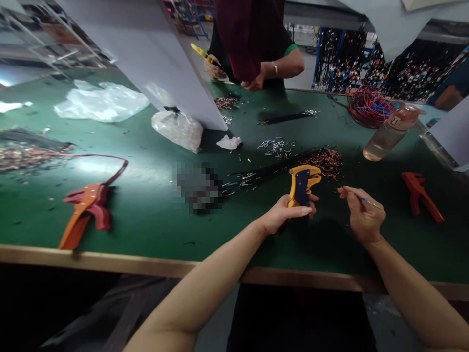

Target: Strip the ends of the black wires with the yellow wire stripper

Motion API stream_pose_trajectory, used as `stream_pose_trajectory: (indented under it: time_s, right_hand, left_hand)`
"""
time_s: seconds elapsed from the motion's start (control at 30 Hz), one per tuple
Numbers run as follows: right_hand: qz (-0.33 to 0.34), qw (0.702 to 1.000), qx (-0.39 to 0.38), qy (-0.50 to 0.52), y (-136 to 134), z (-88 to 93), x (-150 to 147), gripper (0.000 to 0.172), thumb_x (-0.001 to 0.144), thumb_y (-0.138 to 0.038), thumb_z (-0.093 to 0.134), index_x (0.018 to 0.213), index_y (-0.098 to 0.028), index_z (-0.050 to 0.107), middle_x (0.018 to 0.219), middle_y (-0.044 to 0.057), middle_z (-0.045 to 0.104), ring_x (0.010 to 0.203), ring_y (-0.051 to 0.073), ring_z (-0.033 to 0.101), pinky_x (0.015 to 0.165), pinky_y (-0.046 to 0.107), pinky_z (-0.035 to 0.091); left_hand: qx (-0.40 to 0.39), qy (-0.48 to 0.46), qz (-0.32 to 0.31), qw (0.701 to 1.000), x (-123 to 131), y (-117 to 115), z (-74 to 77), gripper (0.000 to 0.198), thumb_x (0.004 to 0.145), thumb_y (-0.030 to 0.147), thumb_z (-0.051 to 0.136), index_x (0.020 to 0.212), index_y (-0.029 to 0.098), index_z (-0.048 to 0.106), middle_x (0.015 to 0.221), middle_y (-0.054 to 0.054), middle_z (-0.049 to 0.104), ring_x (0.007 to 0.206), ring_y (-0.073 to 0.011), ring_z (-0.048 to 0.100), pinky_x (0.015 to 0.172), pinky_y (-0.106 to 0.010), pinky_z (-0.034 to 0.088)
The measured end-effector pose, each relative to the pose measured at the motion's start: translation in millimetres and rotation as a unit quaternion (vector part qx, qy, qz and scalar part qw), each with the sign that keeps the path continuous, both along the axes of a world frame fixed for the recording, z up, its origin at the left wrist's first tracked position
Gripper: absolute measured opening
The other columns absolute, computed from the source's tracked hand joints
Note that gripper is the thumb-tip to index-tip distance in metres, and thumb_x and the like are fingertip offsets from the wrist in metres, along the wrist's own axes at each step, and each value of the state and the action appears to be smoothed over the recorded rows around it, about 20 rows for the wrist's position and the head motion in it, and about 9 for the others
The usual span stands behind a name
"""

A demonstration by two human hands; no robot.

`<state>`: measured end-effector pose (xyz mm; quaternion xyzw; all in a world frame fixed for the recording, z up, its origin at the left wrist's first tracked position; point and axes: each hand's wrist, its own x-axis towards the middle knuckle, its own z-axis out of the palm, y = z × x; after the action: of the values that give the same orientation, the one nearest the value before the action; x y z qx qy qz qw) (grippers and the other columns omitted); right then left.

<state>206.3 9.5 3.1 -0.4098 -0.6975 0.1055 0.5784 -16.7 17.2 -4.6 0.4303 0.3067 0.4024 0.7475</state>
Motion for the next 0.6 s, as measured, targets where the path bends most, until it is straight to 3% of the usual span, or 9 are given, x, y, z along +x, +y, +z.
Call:
stream_pose_trajectory:
  time_s: [0.33,0.47,0.6]
  right_hand:
    - [0.058,0.997,0.044,-0.022,-10.4,11.8,-4.7,0.021,0.096,-0.014,0.058,0.106,-0.024,0.074,0.091,0.005,0.081,0.077,0.019,0.075,0.065,0.034,0.063]
    - [0.091,0.994,0.045,-0.032,-13.6,15.8,-6.1,0.023,0.095,-0.012,0.058,0.108,-0.023,0.074,0.089,0.006,0.081,0.076,0.020,0.076,0.063,0.033,0.062]
    - [0.139,0.982,0.093,-0.090,-15.9,19.9,-5.0,0.034,0.091,-0.006,0.061,0.117,-0.024,0.071,0.092,0.006,0.081,0.077,0.019,0.076,0.065,0.033,0.061]
  left_hand:
    - [0.032,0.067,-0.044,0.996,-2.8,-5.8,12.1,0.049,0.067,0.042,0.085,0.105,0.014,0.073,0.082,-0.004,0.068,0.075,-0.0171,0.060,0.076,-0.033,0.045]
    - [0.029,0.056,-0.035,0.997,-2.0,-5.2,9.3,0.050,0.065,0.043,0.086,0.104,0.014,0.074,0.081,-0.004,0.068,0.075,-0.0176,0.060,0.076,-0.033,0.046]
    - [0.032,0.032,0.003,0.999,-0.1,-3.4,5.5,0.049,0.064,0.042,0.087,0.103,0.015,0.074,0.082,-0.004,0.069,0.076,-0.0180,0.062,0.078,-0.034,0.047]
